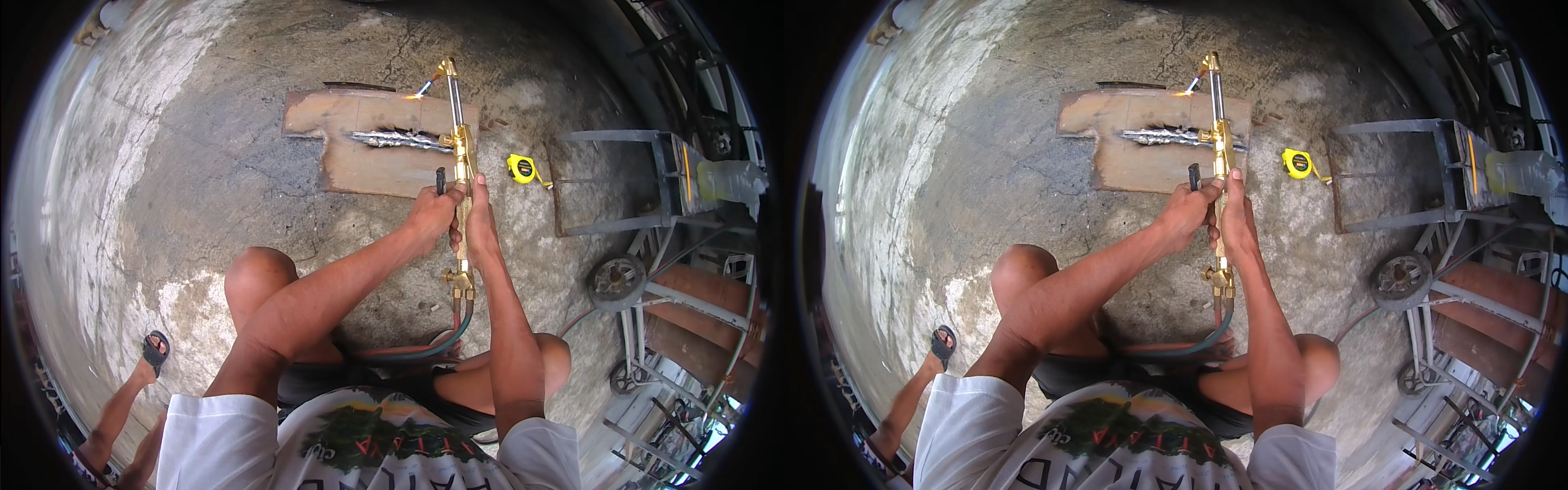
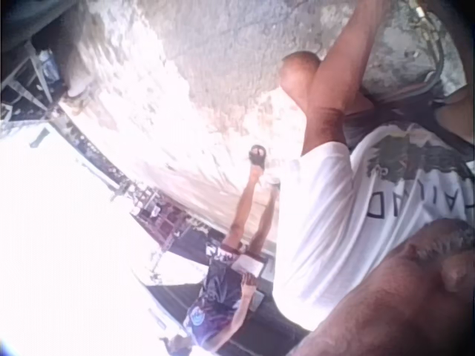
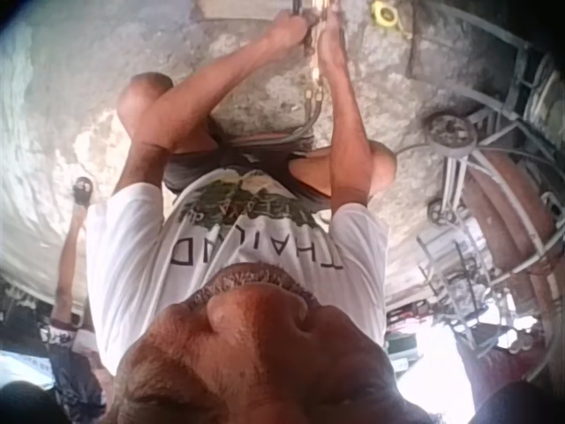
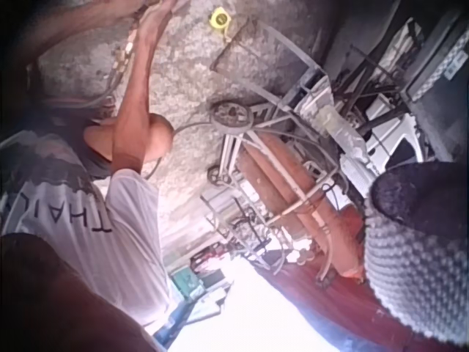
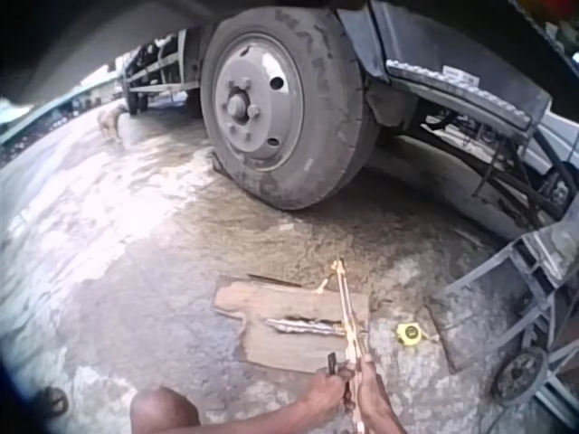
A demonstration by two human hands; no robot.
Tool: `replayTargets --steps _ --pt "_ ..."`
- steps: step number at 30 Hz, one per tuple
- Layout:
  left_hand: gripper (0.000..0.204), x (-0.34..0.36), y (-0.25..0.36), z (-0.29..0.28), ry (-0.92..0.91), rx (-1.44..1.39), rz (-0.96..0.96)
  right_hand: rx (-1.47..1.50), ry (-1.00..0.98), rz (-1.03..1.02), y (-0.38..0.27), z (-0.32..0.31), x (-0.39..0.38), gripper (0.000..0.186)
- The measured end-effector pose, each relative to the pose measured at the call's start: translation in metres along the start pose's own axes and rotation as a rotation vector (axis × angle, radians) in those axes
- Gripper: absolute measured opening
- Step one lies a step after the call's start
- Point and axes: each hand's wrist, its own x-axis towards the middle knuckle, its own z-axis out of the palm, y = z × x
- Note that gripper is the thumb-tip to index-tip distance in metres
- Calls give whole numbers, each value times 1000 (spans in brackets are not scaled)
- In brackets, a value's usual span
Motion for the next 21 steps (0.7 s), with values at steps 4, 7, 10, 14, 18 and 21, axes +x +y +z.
replayTargets --steps 4,7,10,14,18,21 --pt "34 0 -1 2 -6 -2 11 -59 28 -26 -1 -1 0 80" --pt "32 -6 7 6 31 26 -28 -52 43 -30 -5 3 -1 79" --pt "32 -4 8 4 21 42 -11 -45 28 -23 -10 5 -2 78" --pt "31 -2 8 2 43 39 -8 -46 31 11 -12 10 1 78" --pt "29 4 7 -3 77 41 -1 -65 14 12 -12 14 6 74" --pt "28 7 6 -6 76 44 0 -64 16 20 -12 16 8 72"
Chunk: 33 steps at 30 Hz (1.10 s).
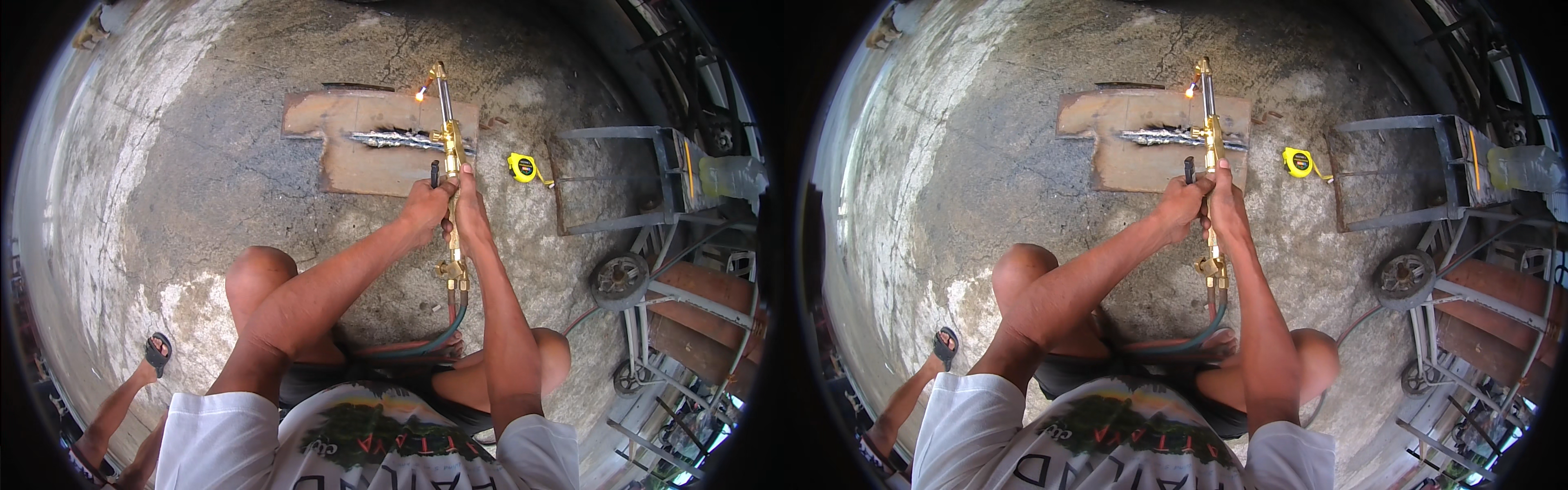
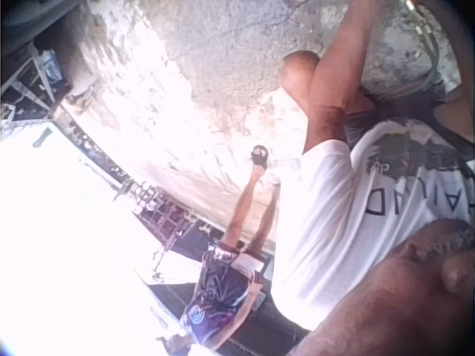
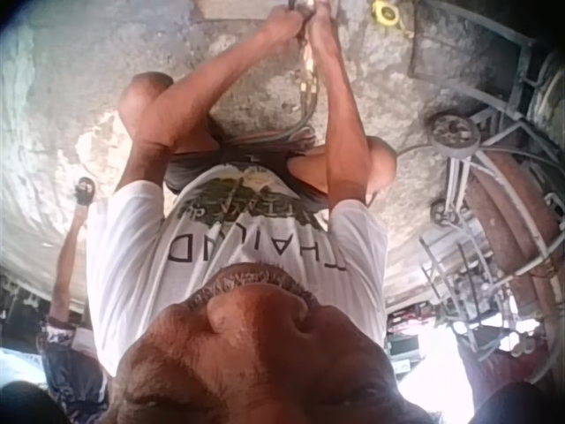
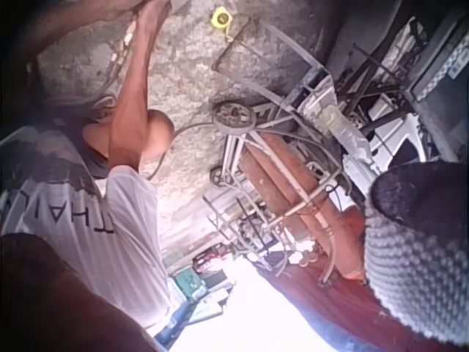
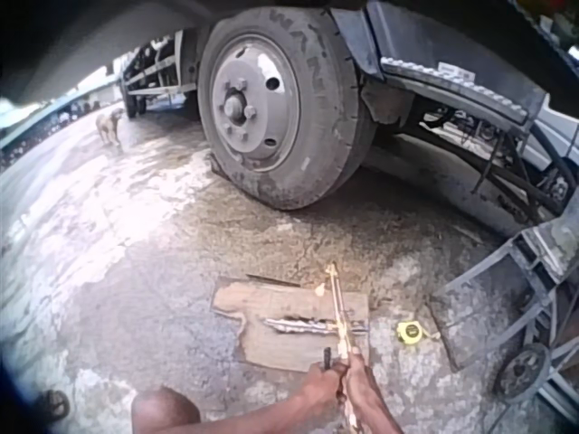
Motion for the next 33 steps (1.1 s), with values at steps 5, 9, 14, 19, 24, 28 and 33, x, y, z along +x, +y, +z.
replayTargets --steps 5,9,14,19,24,28,33 --pt "26 4 0 -4 -5 13 0 -2 -3 -6 1 3 4 73" --pt "26 8 -3 -6 -11 32 8 -31 23 5 5 6 7 77" --pt "27 2 -4 -1 11 28 -4 -45 12 4 8 3 7 79" --pt "28 3 -5 -9 14 43 6 -46 12 -8 10 11 7 80" --pt "29 0 3 -15 0 50 -11 -31 26 6 6 18 8 80" --pt "26 14 -8 -6 4 118 42 15 -21 -36 9 1 10 80" --pt "28 34 -21 -18 -58 27 26 -239 129 -284 51 5 62 80"
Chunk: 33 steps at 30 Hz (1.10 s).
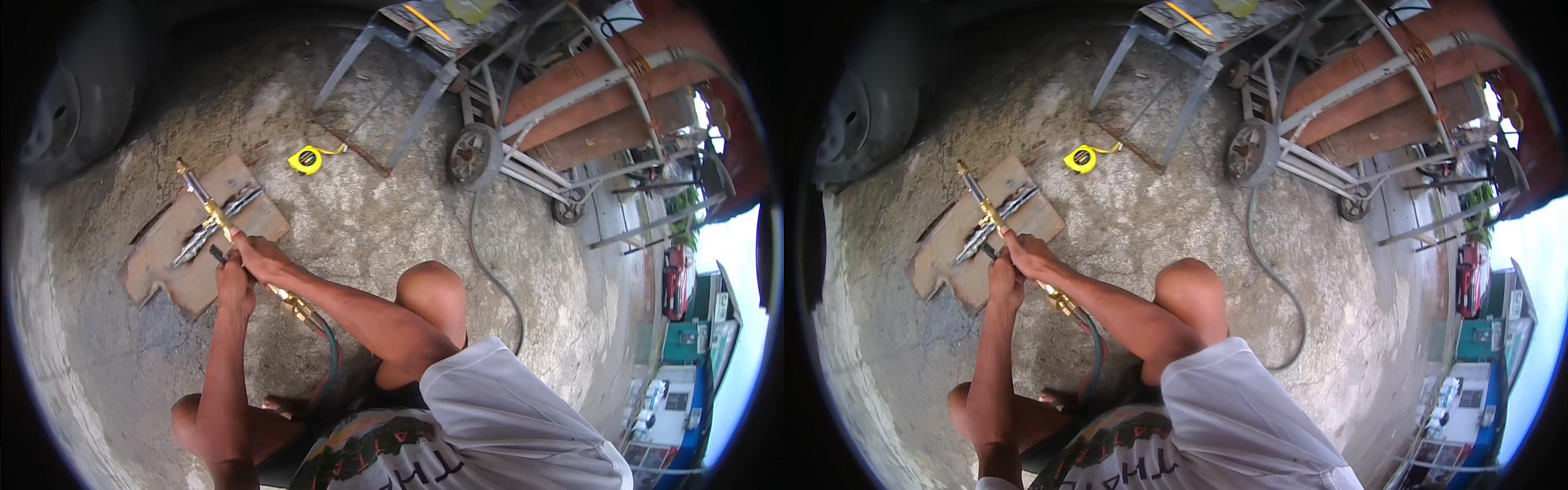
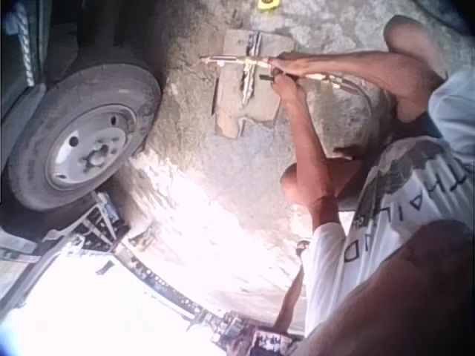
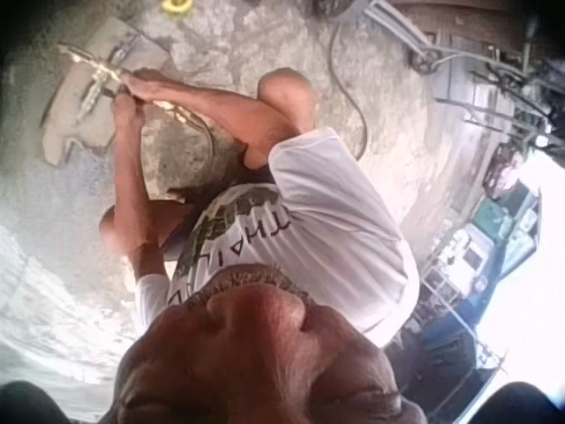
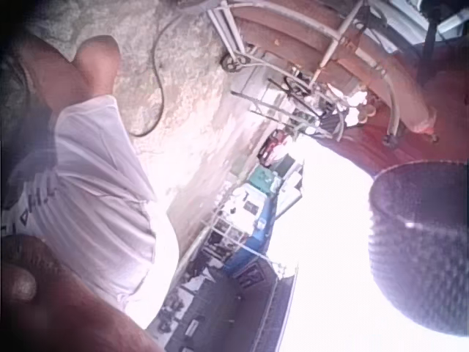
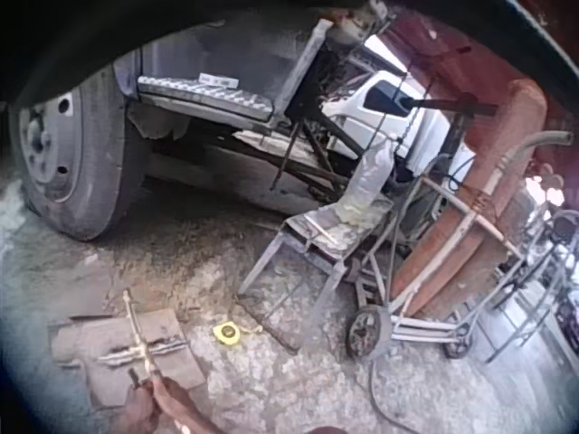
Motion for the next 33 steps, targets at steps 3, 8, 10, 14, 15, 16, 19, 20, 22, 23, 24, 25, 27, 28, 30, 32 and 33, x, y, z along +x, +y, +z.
replayTargets --steps 3,8,10,14,15,16,19,20,22,23,24,25,27,28,30,32,33 --pt "30 17 -5 -19 42 1 60 157 -51 18 -25 -8 -22 88" --pt "31 13 -9 -19 -66 94 49 223 -75 6 -16 -17 -31 94" --pt "32 10 -16 -17 -95 114 35 221 -51 -12 -4 -16 -32 93" --pt "33 11 -12 -9 -64 76 23 198 -42 -29 -9 -14 -27 93" --pt "33 11 -7 -10 -33 52 24 162 6 -45 -1 -14 -18 92" --pt "35 2 -4 -1 -103 63 26 121 44 -57 15 -14 -8 92" --pt "27 10 -2 -14 -2 23 126 207 -21 56 -30 -11 -23 85" --pt "24 -7 3 6 7 29 101 188 -40 6 -18 -18 -22 83" --pt "23 1 1 1 31 53 68 265 -81 60 -36 -24 -32 84" --pt "24 -7 4 7 48 85 78 264 -81 129 -40 -23 -35 82" --pt "24 -13 8 9 56 75 44 236 -91 164 -36 -21 -32 82" --pt "25 -16 13 10 53 61 17 202 -91 191 -34 -19 -26 83" --pt "25 -19 14 8 32 47 -19 195 -100 207 -31 -14 -24 84" --pt "25 -19 12 3 38 56 -3 212 -116 207 -31 -10 -26 85" --pt "26 -19 7 3 44 39 0 238 -137 205 -35 -12 -33 83" --pt "26 -20 4 5 47 51 3 242 -146 211 -34 -12 -34 83" --pt "26 -21 3 6 53 44 1 236 -143 223 -33 -13 -33 82"
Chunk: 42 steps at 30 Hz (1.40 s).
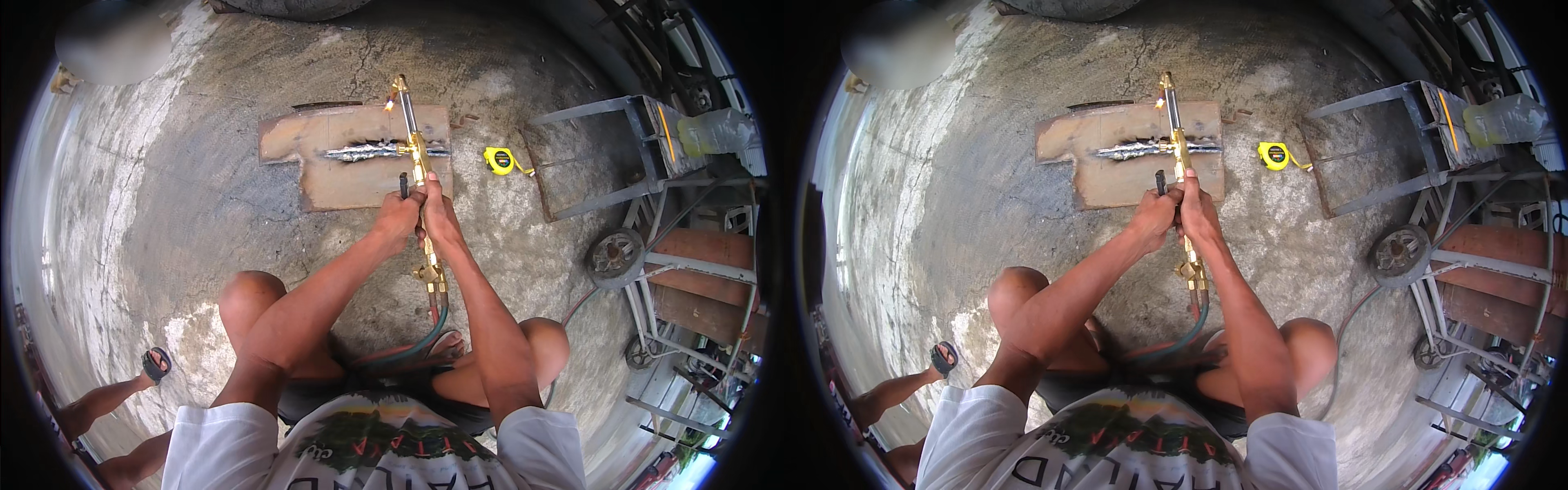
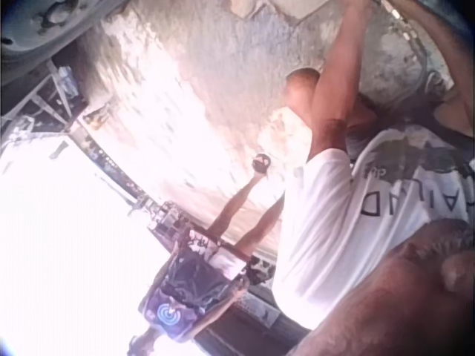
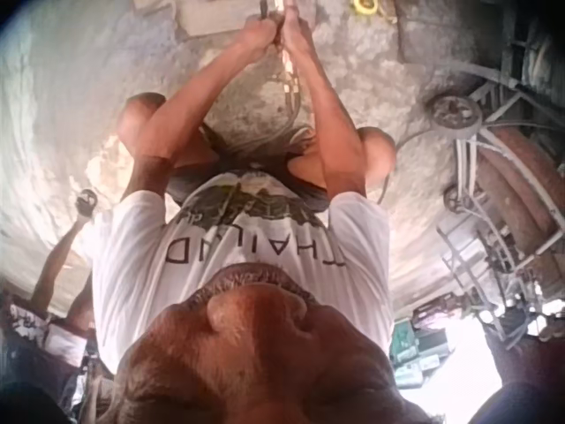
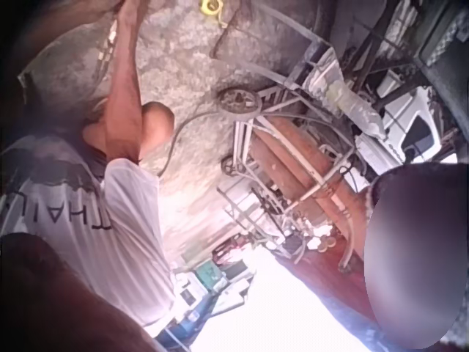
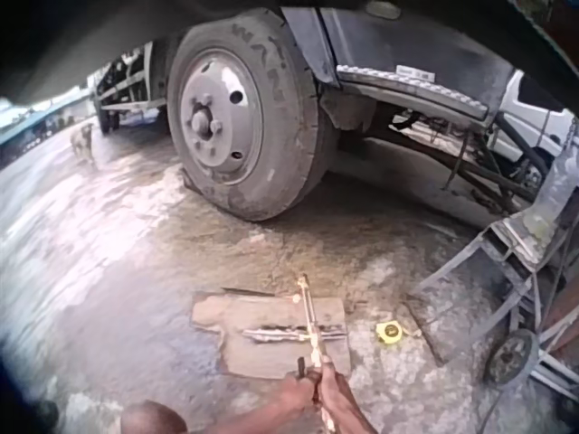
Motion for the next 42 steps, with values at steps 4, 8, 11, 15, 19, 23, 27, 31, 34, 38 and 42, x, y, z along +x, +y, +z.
replayTargets --steps 4,8,11,15,19,23,27,31,34,38,42 --pt "25 0 2 2 22 -8 4 6 0 18 -1 0 0 81" --pt "24 0 4 3 16 -2 -10 4 23 7 -5 0 -2 81" --pt "26 1 5 2 9 1 -29 0 27 26 -5 1 0 81" --pt "29 3 2 -2 -15 -8 -6 -23 19 32 -7 3 -2 78" --pt "31 3 3 0 -16 3 -12 -9 30 52 -10 2 -5 73" --pt "33 5 2 -3 3 20 -1 -4 18 28 -10 5 -6 72" --pt "33 1 5 0 3 6 -16 -19 24 45 -10 3 -4 81" --pt "32 2 6 -1 13 15 -33 -3 20 42 -10 5 -3 81" --pt "32 5 3 -3 -2 17 -18 -15 23 38 -10 5 -1 80" --pt "32 5 5 -4 -12 27 -9 -25 28 37 -11 4 -1 80" --pt "32 4 5 -3 -3 22 -12 -23 26 36 -12 4 -2 80"
